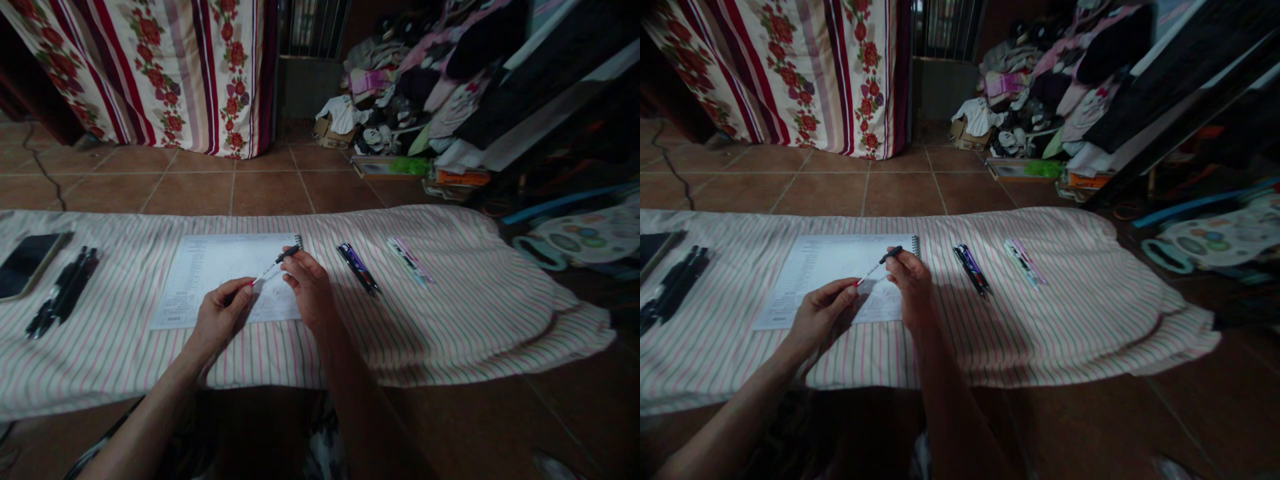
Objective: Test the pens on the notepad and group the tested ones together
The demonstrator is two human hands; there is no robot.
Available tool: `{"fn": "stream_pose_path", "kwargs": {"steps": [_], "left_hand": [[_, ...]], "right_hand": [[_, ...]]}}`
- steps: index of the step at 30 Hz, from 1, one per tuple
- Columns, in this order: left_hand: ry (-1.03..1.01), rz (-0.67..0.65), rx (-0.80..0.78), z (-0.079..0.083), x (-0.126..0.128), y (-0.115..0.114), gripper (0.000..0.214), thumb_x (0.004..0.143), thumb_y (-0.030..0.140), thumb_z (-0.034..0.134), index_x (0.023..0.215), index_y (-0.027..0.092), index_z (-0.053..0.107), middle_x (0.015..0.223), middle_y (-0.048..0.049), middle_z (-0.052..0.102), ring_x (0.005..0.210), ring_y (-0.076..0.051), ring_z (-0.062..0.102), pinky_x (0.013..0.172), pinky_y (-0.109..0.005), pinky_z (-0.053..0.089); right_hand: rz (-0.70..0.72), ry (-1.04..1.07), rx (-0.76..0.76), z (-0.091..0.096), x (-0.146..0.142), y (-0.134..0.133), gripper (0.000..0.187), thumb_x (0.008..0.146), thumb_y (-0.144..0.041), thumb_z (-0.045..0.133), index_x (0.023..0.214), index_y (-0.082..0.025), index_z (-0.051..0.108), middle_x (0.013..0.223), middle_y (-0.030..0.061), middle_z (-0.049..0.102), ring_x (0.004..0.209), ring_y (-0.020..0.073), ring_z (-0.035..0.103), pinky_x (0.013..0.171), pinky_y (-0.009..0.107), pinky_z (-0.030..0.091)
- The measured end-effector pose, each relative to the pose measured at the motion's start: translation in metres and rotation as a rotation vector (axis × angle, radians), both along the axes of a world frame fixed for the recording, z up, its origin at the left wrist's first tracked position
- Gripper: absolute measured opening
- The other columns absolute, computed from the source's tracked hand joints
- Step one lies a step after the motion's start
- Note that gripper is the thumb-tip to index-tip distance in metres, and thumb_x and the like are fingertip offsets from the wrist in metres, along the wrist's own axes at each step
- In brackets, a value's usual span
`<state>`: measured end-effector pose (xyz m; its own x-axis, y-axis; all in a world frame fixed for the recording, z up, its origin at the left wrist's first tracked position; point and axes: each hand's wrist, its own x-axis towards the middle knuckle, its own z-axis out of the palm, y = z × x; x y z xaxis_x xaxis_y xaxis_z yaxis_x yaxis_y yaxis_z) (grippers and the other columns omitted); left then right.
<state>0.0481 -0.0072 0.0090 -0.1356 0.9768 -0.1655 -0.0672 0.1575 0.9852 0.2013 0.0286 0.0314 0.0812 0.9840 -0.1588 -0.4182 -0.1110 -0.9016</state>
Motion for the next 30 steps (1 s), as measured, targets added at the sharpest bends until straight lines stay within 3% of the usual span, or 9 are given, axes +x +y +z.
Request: {"fn": "stream_pose_path", "kwargs": {"steps": [23,30], "left_hand": [[-0.006,-0.028,0.004,-0.0028,-0.0003,0.0011,0.034,0.068,0.043,0.072,0.091,0.017,0.072,0.054,0.0031,0.055,0.045,-0.007,0.041,0.043,-0.021,0.032],[-0.001,-0.003,-0.01,0.0017,0.0011,0.0003,0.037,0.065,0.044,0.074,0.09,0.017,0.073,0.057,0.0007,0.06,0.047,-0.009,0.046,0.044,-0.022,0.035]], "right_hand": [[0.028,-0.088,0.018,-0.0003,-0.0019,-0.0008,0.03,0.066,-0.035,0.07,0.093,-0.022,0.07,0.081,0.0002,0.065,0.074,0.0119,0.056,0.064,0.023,0.043],[0.042,-0.133,0.027,-0.002,-0.0008,-0.0008,0.03,0.067,-0.037,0.069,0.094,-0.023,0.07,0.086,0.0008,0.068,0.077,0.0129,0.058,0.066,0.024,0.044]]}}
